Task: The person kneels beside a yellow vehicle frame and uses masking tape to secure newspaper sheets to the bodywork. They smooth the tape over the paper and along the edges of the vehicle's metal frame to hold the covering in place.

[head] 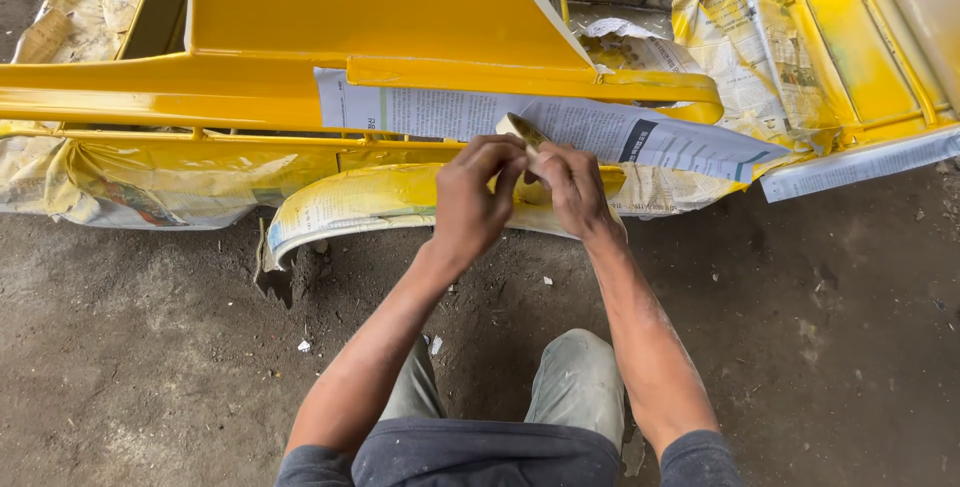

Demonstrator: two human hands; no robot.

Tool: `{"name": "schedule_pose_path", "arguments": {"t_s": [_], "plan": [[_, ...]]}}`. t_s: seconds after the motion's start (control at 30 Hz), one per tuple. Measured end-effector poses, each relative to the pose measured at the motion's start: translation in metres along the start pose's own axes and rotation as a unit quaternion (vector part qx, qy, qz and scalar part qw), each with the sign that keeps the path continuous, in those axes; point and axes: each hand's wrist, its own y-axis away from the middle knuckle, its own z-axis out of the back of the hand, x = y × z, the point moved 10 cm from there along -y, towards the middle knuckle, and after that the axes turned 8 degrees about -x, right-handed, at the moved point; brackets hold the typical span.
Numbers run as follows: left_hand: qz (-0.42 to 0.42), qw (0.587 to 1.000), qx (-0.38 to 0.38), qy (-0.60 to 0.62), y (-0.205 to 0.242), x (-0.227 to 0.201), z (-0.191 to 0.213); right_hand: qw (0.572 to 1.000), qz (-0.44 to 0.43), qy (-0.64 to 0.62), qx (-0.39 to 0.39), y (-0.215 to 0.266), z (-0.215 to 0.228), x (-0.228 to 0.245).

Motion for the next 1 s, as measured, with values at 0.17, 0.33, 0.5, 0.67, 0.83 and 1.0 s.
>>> {"name": "schedule_pose_path", "arguments": {"t_s": [0.17, 0.33, 0.5, 0.67, 0.83, 1.0], "plan": [[0.134, 0.966, 0.093, 0.202, -0.013, 0.055, 0.028, 0.998, -0.045, -0.034, 0.004, -0.001, 0.005, 0.010], [-0.107, 0.962, 0.158, -0.196, -0.021, 0.058, 0.031, 0.998, -0.054, -0.021, 0.015, -0.001, 0.009, 0.029], [-0.078, 0.943, 0.219, -0.238, -0.013, 0.079, 0.017, 0.955, 0.084, -0.086, -0.272, 0.016, 0.065, 0.071], [-0.073, 0.945, 0.221, -0.232, -0.016, 0.070, 0.020, 0.957, 0.207, 0.100, -0.175, -0.011, 0.006, 0.075], [-0.059, 0.938, 0.240, -0.244, -0.014, 0.076, 0.022, 0.963, 0.176, 0.202, -0.037, -0.044, -0.038, 0.066], [0.014, 0.996, 0.046, -0.069, -0.037, 0.080, 0.055, 0.929, 0.261, 0.253, -0.071, -0.041, -0.033, 0.079]]}}
